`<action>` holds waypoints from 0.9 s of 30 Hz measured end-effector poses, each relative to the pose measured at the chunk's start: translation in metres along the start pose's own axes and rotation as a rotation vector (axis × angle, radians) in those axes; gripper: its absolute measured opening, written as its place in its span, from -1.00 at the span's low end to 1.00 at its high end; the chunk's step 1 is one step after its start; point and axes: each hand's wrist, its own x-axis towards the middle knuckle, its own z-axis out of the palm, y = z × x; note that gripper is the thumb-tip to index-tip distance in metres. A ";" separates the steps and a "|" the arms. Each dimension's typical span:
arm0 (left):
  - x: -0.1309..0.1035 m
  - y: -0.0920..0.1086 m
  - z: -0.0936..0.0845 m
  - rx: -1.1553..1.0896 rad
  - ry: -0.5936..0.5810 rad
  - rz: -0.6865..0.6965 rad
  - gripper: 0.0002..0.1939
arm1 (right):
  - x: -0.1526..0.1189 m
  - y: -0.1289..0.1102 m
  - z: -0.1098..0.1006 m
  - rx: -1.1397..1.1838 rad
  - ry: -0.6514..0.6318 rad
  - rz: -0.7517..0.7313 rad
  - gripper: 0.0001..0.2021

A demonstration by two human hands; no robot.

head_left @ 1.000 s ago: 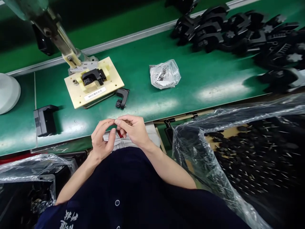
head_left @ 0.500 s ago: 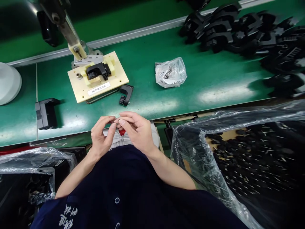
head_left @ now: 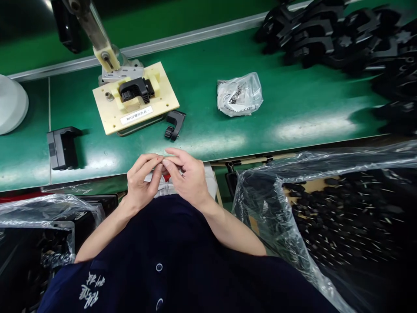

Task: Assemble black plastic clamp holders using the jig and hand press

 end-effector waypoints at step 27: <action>0.029 0.016 -0.020 -1.156 -0.088 -1.089 -0.85 | -0.003 -0.014 0.007 0.149 -0.033 -0.120 -0.87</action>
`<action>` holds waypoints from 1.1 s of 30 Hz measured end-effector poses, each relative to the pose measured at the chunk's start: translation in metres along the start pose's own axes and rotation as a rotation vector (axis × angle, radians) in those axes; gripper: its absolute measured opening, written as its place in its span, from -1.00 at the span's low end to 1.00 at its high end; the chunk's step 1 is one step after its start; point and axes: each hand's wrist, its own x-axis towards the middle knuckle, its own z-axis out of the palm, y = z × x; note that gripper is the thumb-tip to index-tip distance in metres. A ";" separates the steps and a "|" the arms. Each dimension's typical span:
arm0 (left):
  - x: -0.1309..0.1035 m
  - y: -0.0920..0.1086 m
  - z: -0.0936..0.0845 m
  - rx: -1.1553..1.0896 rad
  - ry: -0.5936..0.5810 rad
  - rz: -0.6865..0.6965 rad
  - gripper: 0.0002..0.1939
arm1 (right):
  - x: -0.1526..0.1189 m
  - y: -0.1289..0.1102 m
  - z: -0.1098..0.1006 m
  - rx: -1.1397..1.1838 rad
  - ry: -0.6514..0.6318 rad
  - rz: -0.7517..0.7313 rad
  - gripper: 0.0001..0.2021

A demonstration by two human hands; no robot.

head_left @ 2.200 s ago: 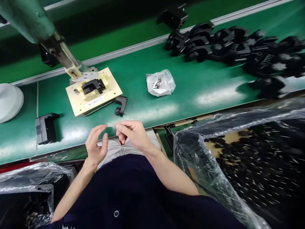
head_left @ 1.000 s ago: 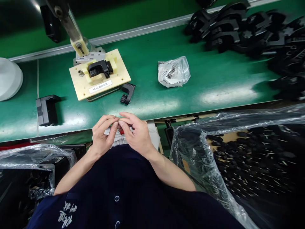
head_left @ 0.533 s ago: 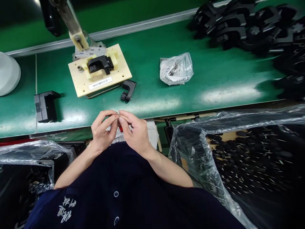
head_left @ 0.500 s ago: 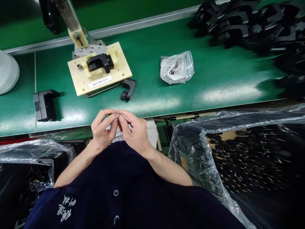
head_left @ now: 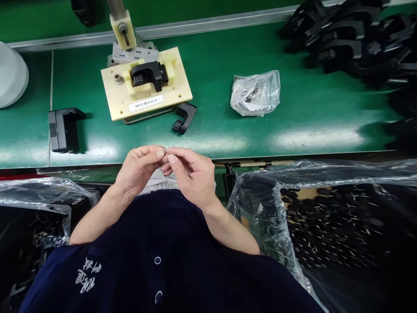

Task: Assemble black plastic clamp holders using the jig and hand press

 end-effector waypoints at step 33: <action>-0.013 -0.019 0.006 0.130 0.101 0.358 -0.87 | 0.000 -0.002 0.021 0.450 0.070 0.294 -0.86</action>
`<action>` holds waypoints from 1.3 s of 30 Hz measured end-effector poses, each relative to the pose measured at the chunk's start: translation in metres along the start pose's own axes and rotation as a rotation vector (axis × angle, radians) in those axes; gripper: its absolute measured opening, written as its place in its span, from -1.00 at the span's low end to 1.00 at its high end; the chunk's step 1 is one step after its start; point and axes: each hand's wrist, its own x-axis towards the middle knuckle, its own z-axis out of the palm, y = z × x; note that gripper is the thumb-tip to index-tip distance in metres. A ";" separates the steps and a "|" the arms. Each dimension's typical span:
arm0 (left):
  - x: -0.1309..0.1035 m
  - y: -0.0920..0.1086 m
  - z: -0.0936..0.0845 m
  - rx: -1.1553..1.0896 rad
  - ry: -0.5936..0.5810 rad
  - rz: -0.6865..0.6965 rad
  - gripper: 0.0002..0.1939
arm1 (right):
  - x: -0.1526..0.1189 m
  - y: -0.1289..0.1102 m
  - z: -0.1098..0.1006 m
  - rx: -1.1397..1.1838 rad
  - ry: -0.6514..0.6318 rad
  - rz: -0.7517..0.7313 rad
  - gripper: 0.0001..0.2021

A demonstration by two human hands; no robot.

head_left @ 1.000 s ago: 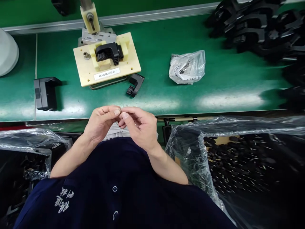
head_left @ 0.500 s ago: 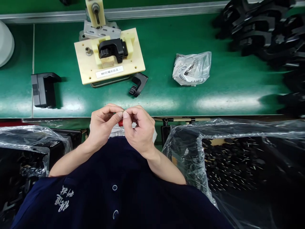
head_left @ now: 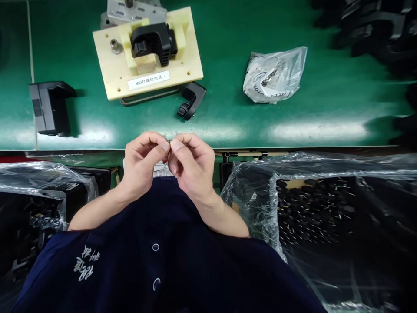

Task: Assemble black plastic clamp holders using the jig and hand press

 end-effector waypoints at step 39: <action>0.006 0.005 -0.001 -0.082 0.001 -0.209 -0.81 | -0.003 0.006 -0.005 -0.040 0.050 0.028 -0.83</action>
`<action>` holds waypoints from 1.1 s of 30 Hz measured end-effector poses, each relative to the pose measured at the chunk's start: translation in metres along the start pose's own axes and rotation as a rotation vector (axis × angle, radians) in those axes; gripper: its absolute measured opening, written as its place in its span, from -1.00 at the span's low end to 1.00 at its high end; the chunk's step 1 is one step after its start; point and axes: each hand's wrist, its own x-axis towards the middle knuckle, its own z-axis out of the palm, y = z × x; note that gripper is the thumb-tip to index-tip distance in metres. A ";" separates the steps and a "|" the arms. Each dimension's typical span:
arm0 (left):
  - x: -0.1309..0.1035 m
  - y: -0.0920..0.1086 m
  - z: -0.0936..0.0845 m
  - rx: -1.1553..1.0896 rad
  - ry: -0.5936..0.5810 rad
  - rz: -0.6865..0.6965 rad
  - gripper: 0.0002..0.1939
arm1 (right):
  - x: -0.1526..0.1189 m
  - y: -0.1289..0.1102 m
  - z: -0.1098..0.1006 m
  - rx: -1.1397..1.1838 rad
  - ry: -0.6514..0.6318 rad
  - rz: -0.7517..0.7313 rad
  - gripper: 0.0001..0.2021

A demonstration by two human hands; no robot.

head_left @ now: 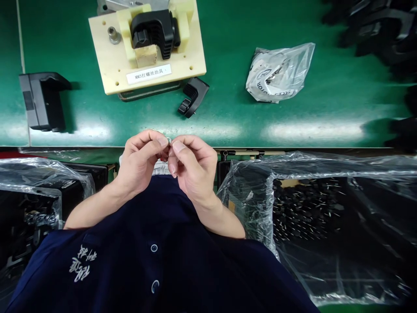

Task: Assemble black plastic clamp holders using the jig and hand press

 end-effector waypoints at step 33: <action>0.164 0.047 -0.063 0.820 0.156 0.893 -0.59 | 0.174 -0.015 0.022 -1.285 -0.085 -0.820 -0.85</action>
